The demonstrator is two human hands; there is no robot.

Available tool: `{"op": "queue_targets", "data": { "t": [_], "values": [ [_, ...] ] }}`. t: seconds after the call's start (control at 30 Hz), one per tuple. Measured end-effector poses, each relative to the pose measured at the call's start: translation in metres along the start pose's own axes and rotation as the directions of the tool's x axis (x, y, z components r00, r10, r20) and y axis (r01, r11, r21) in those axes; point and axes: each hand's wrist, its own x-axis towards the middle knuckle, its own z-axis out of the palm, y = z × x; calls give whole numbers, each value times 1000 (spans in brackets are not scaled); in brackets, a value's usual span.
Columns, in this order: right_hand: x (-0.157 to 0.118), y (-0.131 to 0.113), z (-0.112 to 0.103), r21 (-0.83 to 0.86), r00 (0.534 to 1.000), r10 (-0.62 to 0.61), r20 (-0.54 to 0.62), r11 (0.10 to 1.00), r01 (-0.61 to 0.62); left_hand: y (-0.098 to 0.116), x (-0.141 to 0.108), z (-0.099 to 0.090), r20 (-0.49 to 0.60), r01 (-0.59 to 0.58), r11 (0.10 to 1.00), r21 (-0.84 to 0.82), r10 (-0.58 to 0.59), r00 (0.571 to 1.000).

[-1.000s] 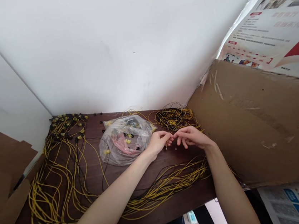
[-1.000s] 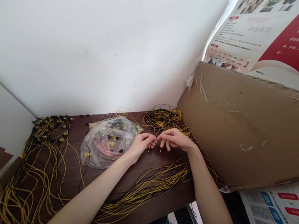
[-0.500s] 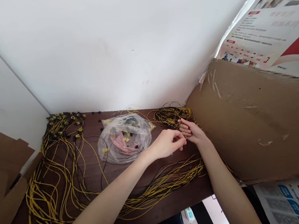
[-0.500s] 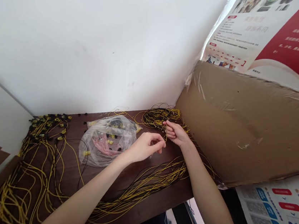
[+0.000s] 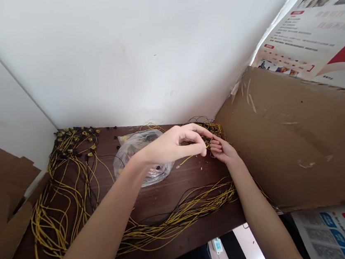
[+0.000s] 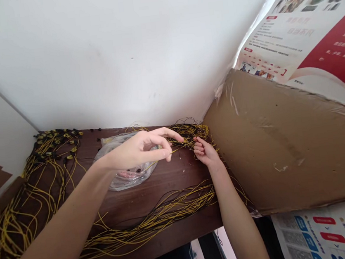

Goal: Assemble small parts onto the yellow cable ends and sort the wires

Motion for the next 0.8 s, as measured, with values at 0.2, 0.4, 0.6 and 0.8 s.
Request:
{"op": "queue_targets", "data": {
  "t": [0.2, 0.4, 0.6, 0.8],
  "values": [
    [2, -2, -7, 200, 996, 56, 65, 978, -68, 0, -4, -3, 76, -42, 930, -365, 75, 994],
    [2, -5, -10, 287, 990, 69, 123, 952, -102, -5, -11, -11, 170, 18, 831, -556, 92, 981],
    [-2, -6, -6, 303, 993, 68, 94, 948, -94, -7, -31, -31, 173, 129, 900, -417, -60, 983],
    [-5, -5, -2, 155, 996, 20, 92, 987, -34, -34, -54, -45, -47, 194, 925, -325, -221, 974]
  ]
}}
